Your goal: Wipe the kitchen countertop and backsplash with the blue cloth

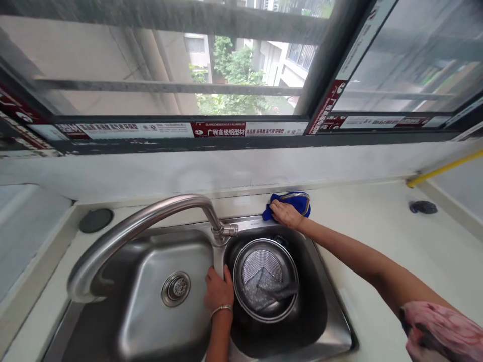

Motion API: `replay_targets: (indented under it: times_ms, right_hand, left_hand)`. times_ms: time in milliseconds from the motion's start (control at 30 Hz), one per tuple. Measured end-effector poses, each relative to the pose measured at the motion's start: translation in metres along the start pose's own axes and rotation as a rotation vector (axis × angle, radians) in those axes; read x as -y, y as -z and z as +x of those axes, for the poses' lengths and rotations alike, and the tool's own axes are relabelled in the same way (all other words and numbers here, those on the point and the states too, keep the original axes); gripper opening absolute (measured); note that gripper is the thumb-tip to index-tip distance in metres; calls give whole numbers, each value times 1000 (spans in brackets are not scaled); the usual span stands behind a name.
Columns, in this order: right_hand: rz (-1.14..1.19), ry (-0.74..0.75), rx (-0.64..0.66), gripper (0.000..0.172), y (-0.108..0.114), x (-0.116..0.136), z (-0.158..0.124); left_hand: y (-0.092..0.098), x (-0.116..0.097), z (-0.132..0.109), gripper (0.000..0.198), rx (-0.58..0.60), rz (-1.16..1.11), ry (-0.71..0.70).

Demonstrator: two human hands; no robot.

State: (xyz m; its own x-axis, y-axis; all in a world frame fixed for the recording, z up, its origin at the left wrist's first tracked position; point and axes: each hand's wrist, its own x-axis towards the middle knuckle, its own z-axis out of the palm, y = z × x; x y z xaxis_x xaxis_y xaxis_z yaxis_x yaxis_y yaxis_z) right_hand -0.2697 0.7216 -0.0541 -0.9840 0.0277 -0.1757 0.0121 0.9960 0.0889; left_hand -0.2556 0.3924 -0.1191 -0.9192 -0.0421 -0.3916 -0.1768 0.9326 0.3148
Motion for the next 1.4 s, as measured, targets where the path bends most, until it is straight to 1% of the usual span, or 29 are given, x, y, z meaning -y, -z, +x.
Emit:
replay_targets:
  times_ms: [133,300,533,600,667,767,833,933,1033,1167,1267,1400]
  right_hand:
    - [24,47,21,27,-10,-1,4]
    - [8,122,9,33,-15,8,12]
    - [58,100,-91,31,-17,25,17]
    - [76,104,-96,32,-17,38,24]
    - [104,127,-99,32,-15,58,38]
    - [154,196,-122,31,-8,92,65]
    - [179,234,-131,29,-2,110,82]
    - [199,293,-141,29,7,123,96]
    - [204,321,-175,26,9,121,98]
    - [188,257,-195,22,6,103,84]
    - [139,205,-144,26,9,79,67]
    - [58,99,-28,35,24,46,42]
  left_hand:
    - [-1,-1,0,57,-7,-17,0]
    - [1,-3,1,60,14,15,27]
    - [11,-11,-2,63,55,41,48]
    - [14,-14,-4,63,54,56,64]
    - [15,-15,-6,63,50,66,75]
    - [11,-12,-4,62,40,63,59]
    - [7,-8,-2,62,33,56,36]
    - [4,-3,1,62,34,50,36]
    - [5,-3,3,64,36,38,46]
    - [10,-7,1,66,53,13,27]
    - [14,-10,-1,65,56,14,39]
    - [17,-13,-3,64,54,10,40]
